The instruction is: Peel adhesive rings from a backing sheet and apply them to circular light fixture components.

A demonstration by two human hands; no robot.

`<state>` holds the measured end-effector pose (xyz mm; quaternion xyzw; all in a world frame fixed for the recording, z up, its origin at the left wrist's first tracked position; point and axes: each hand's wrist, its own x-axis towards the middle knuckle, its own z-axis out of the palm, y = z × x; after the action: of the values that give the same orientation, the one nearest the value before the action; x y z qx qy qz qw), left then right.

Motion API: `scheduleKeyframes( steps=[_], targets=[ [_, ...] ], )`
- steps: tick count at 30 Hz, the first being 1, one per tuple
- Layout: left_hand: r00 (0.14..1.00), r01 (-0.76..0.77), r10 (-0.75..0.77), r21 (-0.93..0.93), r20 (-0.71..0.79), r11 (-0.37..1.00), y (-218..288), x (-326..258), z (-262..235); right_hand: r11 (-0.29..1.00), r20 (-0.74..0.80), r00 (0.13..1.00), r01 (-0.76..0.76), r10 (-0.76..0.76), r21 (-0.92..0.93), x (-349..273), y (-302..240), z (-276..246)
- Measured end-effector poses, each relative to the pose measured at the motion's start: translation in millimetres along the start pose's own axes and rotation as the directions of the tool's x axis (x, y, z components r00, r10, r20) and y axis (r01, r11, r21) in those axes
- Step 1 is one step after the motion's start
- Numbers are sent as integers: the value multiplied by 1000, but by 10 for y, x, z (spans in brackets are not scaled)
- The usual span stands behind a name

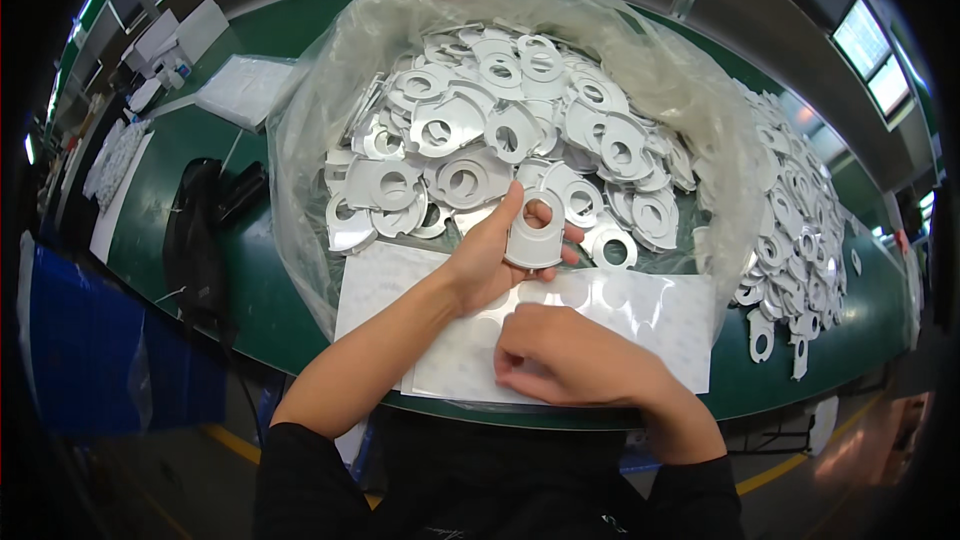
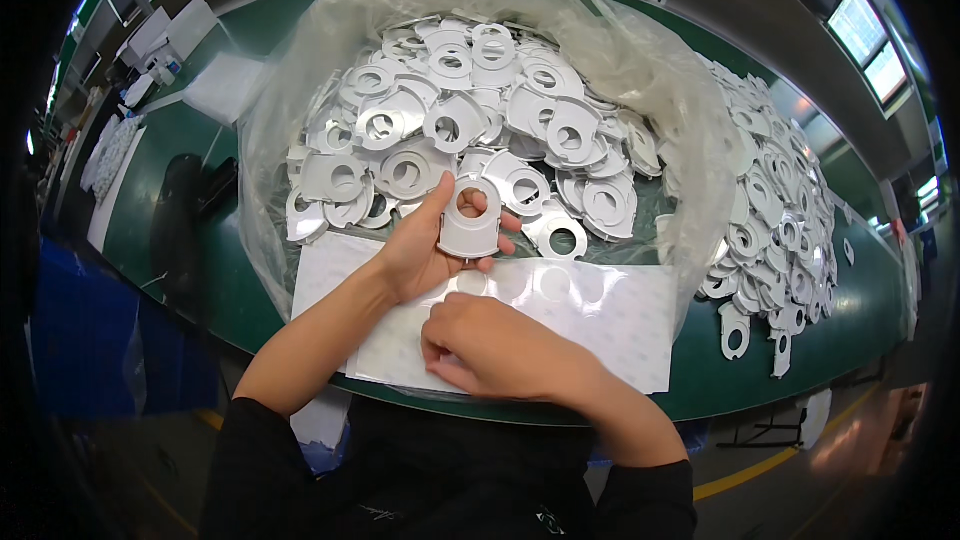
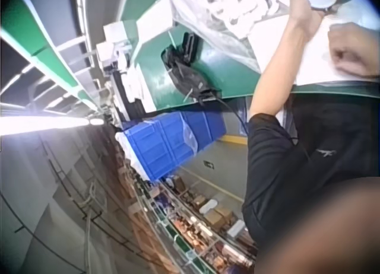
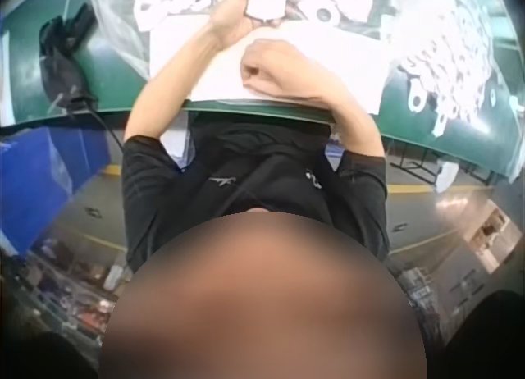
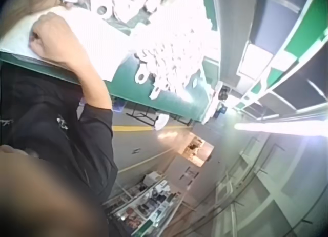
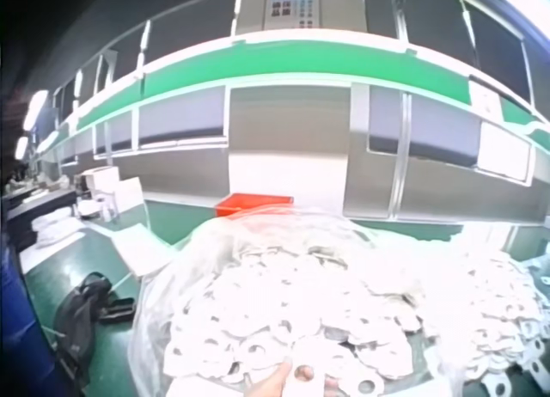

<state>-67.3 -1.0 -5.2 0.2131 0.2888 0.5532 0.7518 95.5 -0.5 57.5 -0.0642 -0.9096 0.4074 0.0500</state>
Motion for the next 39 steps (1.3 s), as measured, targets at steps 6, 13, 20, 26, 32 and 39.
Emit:
scheduleKeyframes(
  steps=[6,13,20,26,32,39],
  targets=[
    [998,-2,3,20,-59,1000,17,-49,89,694,-142,988,59,63,718,-201,79,-409],
    [991,35,-28,57,-130,998,51,-95,155,726,-456,746,-53,485,686,-18,464,-274],
    [988,29,-16,84,-155,996,24,-94,208,730,-558,668,32,493,683,82,541,-156],
    [995,5,3,80,-98,997,-2,-66,125,662,-481,700,15,528,749,92,589,-143],
    [991,20,-8,91,-131,996,-1,-64,136,638,-464,710,28,529,769,122,528,-155],
    [991,13,0,100,-133,995,1,-74,134,631,-470,703,40,533,775,138,541,-129]
  ],
)
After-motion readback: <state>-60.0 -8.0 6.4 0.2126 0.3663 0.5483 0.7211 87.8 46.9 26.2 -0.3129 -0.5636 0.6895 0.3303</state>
